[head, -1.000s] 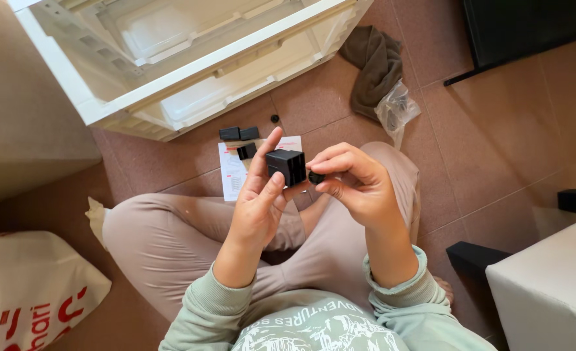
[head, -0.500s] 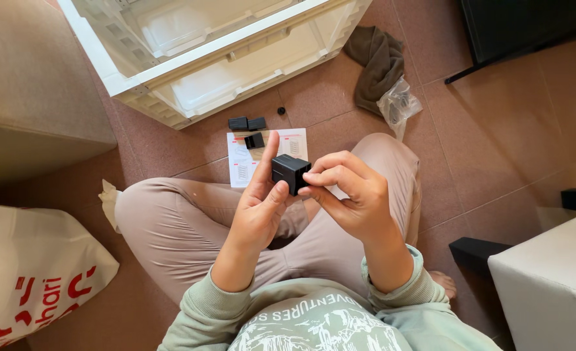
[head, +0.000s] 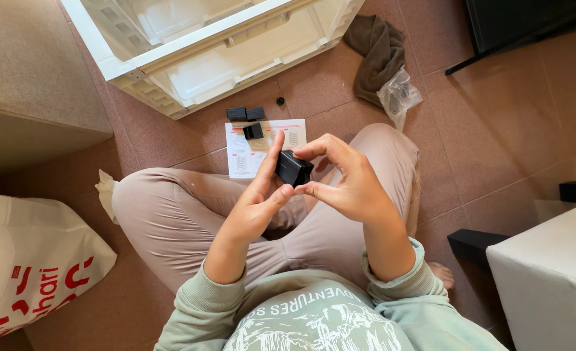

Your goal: The person attaches black plastic feet to the corners of a white plastic storage unit, then wipes the unit and a drawer with a cloth. The person handles the unit, feet, and drawer while seated on the floor.

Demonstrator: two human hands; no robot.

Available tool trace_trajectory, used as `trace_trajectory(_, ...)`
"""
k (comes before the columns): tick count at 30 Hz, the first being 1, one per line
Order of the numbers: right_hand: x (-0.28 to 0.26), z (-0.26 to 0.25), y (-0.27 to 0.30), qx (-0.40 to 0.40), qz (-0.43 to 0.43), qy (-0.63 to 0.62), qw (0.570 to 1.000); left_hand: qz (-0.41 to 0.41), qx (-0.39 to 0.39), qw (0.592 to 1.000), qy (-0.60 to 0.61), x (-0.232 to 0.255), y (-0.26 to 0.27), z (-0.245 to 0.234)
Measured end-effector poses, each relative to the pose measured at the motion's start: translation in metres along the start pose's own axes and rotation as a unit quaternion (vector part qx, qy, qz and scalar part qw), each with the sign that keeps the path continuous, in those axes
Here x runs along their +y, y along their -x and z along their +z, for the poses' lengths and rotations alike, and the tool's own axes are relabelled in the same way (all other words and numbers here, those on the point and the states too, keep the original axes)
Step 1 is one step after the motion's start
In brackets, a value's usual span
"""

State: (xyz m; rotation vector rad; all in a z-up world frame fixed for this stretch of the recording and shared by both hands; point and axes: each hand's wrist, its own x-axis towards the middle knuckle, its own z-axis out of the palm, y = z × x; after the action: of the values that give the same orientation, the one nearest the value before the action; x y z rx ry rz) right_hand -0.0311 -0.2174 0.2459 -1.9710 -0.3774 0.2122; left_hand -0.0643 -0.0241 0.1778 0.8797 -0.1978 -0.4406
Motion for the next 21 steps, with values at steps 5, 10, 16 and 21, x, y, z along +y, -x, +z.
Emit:
trace_trajectory(5, 0.02, 0.011, -0.003, -0.008, 0.025, 0.007, 1.0, 0.026, 0.039, 0.998, -0.031, -0.022, -0.004, -0.008)
trace_trajectory(10, 0.078, 0.033, -0.03, -0.009, 0.002, 0.021, 1.0, -0.02, 0.138, 0.989, -0.05, -0.066, -0.034, -0.049)
trace_trajectory(16, 0.182, 0.032, -0.089, -0.048, -0.04, 0.083, 0.995, 0.027, 0.205, 0.93, -0.304, -0.13, -0.11, -0.107)
trace_trajectory(21, 0.271, -0.003, -0.121, -0.123, 0.082, -0.031, 0.988, 0.102, 0.222, 0.88, -0.408, -0.173, -0.166, -0.125)
